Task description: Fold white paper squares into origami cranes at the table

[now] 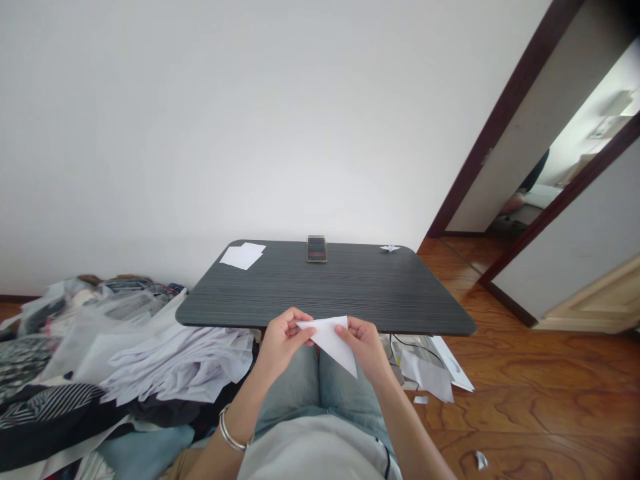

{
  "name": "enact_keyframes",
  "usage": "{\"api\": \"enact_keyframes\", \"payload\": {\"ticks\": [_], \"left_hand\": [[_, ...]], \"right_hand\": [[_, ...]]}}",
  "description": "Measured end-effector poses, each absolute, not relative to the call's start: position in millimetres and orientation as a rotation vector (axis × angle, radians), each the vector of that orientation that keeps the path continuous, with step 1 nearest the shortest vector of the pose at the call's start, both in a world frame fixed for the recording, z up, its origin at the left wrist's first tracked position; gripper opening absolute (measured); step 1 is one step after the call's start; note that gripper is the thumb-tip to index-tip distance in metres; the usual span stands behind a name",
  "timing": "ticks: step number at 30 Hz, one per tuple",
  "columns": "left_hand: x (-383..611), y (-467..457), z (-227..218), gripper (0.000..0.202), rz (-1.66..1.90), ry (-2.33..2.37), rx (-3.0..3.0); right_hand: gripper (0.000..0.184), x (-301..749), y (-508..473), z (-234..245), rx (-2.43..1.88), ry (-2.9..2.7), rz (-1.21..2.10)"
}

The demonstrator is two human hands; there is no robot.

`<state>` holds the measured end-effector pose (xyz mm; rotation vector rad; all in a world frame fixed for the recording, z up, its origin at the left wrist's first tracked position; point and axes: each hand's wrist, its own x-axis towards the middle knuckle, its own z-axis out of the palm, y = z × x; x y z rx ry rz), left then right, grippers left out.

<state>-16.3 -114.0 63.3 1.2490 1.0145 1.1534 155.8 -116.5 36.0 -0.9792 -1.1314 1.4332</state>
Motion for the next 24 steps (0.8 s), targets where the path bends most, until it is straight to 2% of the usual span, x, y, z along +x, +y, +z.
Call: {"api": "enact_keyframes", "payload": {"ticks": [4, 7, 11, 16, 24], "left_hand": [[-19.6, -111.5, 62.1, 0.022, 1.152, 1.048, 1.263], [-21.7, -111.1, 63.3, 0.021, 1.132, 1.059, 1.282], [-21.2, -112.0, 66.6, 0.02, 1.128, 1.063, 1.296], [-17.5, -114.7, 68.7, 0.033, 1.243, 1.029, 1.207], [-11.6, -117.9, 67.6, 0.03, 1.387, 1.002, 1.055]], "right_hand": [[0.029, 154.4, -117.8, 35.2, -0.961, -1.13, 1.39], [0.034, 154.1, -117.3, 36.2, -0.942, -1.147, 1.348], [0.026, 153.9, -114.9, 32.9, -0.956, -1.192, 1.339], [0.031, 153.3, -114.1, 28.6, -1.002, -1.204, 1.311], [0.036, 148.3, -121.8, 39.0, -1.046, -1.221, 1.237]]}}
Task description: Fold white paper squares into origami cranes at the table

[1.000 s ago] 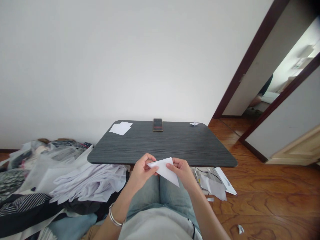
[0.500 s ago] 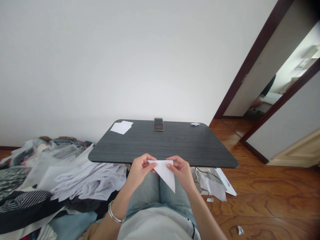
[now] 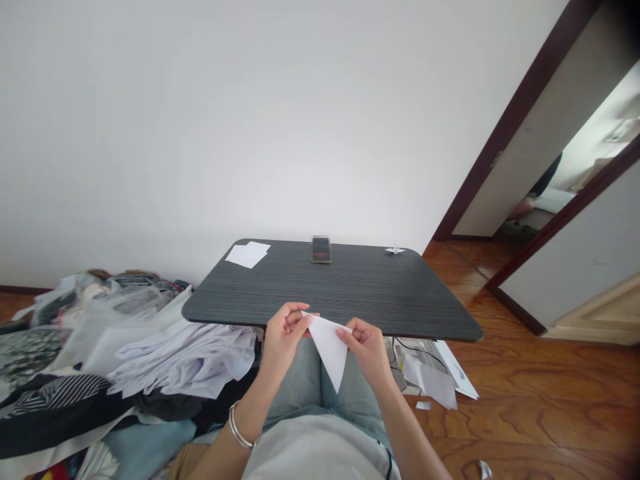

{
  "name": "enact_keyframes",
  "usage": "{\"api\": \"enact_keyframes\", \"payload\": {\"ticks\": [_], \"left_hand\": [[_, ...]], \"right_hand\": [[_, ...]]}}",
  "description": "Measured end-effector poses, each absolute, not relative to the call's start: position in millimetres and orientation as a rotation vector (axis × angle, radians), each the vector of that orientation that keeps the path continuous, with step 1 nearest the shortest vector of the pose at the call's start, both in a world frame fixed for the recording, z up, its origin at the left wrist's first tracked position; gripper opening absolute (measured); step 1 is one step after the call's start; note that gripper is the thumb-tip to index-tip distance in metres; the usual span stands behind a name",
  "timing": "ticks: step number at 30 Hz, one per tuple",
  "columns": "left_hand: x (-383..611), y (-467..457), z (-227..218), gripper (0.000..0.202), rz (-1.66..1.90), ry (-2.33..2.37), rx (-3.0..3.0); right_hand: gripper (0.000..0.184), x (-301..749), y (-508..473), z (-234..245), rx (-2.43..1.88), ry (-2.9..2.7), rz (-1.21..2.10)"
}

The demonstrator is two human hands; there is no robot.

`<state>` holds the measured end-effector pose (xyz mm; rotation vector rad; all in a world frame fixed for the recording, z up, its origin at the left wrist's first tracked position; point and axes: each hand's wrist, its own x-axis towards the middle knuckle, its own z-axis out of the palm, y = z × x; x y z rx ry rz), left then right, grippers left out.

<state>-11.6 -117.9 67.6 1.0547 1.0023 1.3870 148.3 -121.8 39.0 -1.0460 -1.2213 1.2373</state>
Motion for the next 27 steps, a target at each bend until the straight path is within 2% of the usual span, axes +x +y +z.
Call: {"api": "enact_keyframes", "payload": {"ticks": [16, 27], "left_hand": [[-11.8, -117.0, 73.6, 0.022, 1.407, 0.991, 0.904], [-26.7, -115.7, 76.3, 0.017, 1.31, 0.817, 0.909]], "right_hand": [[0.035, 143.5, -126.3, 36.7, -1.045, -1.172, 1.19], [0.035, 143.5, -125.9, 33.9, -1.003, -1.122, 1.221]]}}
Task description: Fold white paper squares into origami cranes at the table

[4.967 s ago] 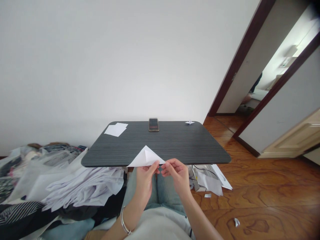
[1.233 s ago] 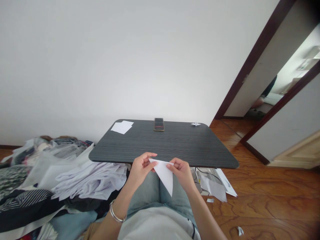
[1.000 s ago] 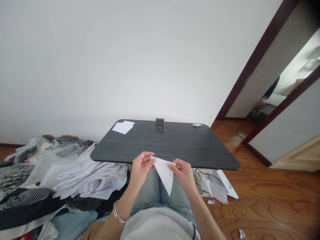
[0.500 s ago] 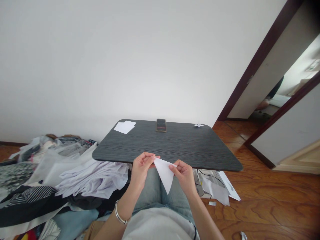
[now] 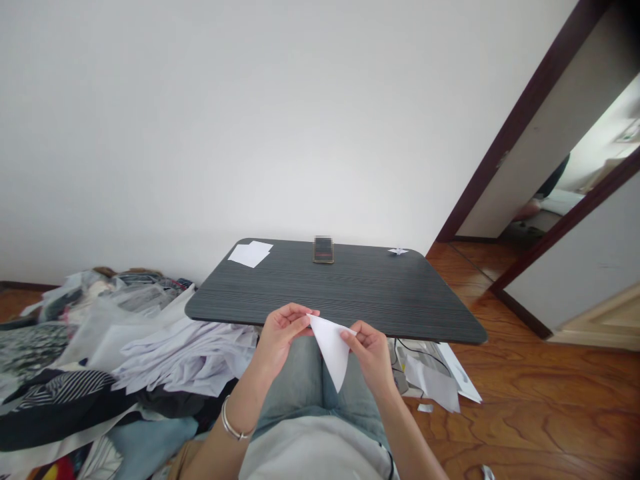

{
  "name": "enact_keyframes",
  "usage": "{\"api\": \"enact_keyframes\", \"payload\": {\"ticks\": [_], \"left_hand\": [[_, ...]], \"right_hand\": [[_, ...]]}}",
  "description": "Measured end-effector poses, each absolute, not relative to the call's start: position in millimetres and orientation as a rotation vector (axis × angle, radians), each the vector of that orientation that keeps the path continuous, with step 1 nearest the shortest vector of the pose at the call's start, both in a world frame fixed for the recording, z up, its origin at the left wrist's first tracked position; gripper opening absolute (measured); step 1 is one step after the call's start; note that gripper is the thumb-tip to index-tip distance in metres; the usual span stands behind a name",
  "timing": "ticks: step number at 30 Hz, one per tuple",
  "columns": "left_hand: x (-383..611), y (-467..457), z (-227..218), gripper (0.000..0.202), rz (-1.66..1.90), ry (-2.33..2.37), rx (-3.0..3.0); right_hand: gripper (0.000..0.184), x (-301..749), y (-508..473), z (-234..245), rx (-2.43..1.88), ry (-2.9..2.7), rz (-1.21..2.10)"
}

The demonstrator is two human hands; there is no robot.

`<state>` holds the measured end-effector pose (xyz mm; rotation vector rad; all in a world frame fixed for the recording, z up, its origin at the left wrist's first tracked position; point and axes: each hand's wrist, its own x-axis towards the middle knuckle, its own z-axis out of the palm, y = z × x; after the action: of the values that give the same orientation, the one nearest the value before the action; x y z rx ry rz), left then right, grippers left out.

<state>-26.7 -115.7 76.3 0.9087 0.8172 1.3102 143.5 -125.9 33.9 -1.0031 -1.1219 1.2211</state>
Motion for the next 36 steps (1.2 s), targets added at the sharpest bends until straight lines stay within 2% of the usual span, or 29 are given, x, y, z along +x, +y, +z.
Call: {"api": "enact_keyframes", "payload": {"ticks": [20, 32, 36], "left_hand": [[-22.5, -113.9, 76.4, 0.018, 1.354, 0.843, 0.819], [-12.2, -117.3, 78.8, 0.027, 1.575, 0.958, 0.892], [-17.9, -116.2, 77.8, 0.022, 1.635, 0.922, 0.877]], "right_hand": [[0.035, 140.3, -128.0, 36.7, -1.0, -1.118, 1.176], [0.036, 139.1, -127.9, 34.6, -0.995, -1.109, 1.19], [0.035, 140.1, -128.7, 33.8, -0.989, -1.1, 1.195]]}}
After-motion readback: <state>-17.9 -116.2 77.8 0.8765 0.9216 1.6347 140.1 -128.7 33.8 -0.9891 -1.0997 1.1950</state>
